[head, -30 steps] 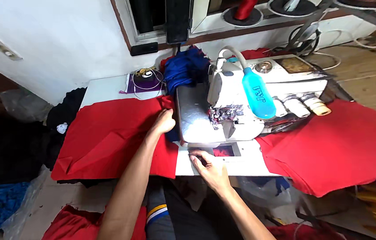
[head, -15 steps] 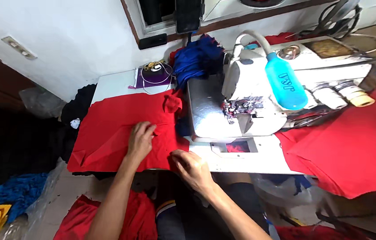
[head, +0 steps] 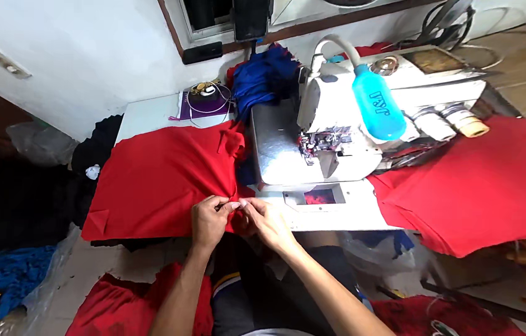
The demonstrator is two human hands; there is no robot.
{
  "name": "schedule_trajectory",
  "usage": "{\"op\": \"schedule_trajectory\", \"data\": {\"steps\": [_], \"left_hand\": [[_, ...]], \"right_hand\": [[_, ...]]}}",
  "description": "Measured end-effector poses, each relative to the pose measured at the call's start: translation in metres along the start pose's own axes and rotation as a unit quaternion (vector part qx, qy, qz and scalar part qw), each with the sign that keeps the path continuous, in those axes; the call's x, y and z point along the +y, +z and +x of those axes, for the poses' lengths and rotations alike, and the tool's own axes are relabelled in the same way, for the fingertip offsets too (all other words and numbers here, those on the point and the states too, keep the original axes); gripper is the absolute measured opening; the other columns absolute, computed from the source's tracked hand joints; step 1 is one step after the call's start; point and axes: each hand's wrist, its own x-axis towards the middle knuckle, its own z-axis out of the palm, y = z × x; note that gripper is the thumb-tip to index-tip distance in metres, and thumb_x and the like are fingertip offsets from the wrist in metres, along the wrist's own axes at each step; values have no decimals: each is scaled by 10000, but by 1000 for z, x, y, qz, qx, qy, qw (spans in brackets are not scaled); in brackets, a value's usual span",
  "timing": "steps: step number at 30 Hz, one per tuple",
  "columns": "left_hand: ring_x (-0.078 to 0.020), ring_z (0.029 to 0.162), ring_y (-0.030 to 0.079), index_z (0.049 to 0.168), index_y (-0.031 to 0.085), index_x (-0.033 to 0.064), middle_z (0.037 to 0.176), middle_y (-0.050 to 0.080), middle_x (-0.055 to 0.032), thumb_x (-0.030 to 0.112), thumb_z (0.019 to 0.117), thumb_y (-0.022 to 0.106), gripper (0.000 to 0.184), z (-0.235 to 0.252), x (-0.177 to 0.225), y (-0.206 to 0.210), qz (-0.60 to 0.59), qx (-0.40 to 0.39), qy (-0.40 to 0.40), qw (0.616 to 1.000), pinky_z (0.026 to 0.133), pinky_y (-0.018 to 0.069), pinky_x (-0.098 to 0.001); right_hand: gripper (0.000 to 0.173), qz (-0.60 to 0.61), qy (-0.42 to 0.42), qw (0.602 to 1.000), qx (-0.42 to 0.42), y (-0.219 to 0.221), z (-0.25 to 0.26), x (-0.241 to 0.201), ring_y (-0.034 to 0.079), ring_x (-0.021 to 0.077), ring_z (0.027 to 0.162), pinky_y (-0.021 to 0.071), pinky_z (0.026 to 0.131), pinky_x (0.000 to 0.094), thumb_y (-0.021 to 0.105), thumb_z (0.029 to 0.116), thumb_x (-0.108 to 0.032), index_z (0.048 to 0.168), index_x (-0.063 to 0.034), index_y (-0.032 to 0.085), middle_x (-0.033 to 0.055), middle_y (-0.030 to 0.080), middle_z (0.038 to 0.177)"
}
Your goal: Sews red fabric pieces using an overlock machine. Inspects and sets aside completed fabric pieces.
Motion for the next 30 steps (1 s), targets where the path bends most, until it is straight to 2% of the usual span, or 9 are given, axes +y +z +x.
{"op": "schedule_trajectory", "data": {"steps": [3,6,11,13,16,21,24,27,30], "left_hand": [[-75,633,666,852,774,80,792,730,0,142,803,874,128,0,4,2,1,6,-31,999,619,584,-285],[-61,678,656,840,763,68,808,720,-6,93,778,871,128,-5,3,6,41,8,2,999,661,568,-252],[-15,713,656,973,792,97,906,736,14,196,909,726,135,-21,-14,7,52,-33,99,993,671,567,-182],[-24,717,678,1012,784,95,940,739,9,191,947,688,151,-22,-18,2,4,-40,83,996,652,590,-188],[-65,764,691,1099,745,71,1017,718,-33,138,917,747,194,-16,-20,6,1,-18,29,999,684,607,-232],[-78,741,676,972,741,43,915,709,-41,20,841,775,137,-6,-15,21,41,30,42,998,689,590,-238],[-62,719,666,882,745,47,886,716,-28,0,809,775,92,-4,-18,20,47,44,66,996,667,578,-224],[-53,706,649,867,738,52,885,704,-21,17,821,784,73,-3,-20,16,38,20,63,997,661,570,-217],[-51,708,632,867,712,74,877,678,-5,50,839,782,79,0,-18,6,52,-17,76,996,654,557,-221]], "right_hand": [[431,111,12,994,-9,8,11,0,678,139,650,576,617,314,435,1108,-351,965,-52,710,46,696,742],[251,176,37,984,4,12,15,2,669,128,671,563,620,291,571,1061,-242,1031,-48,727,45,705,790],[203,193,46,980,22,10,15,12,650,126,617,561,580,290,572,1042,-146,1059,-19,729,58,694,763],[217,184,44,982,11,9,15,14,651,134,597,561,555,292,558,1051,-159,1075,-25,728,61,698,757],[216,174,35,984,6,9,14,17,626,117,549,528,508,269,563,1041,-157,1054,-38,743,52,694,719],[210,191,34,981,-2,7,14,18,606,110,505,508,466,255,582,1035,-159,1019,-33,749,55,693,697],[193,197,35,980,-7,4,13,15,604,114,505,507,454,254,694,983,-221,1048,-47,747,55,702,726],[180,196,45,980,-11,4,14,13,630,123,518,527,456,258,744,951,-187,1041,-32,731,66,711,736],[116,210,45,976,-15,3,17,14,597,125,505,512,465,261,757,926,-132,938,-26,710,73,668,692]]}}
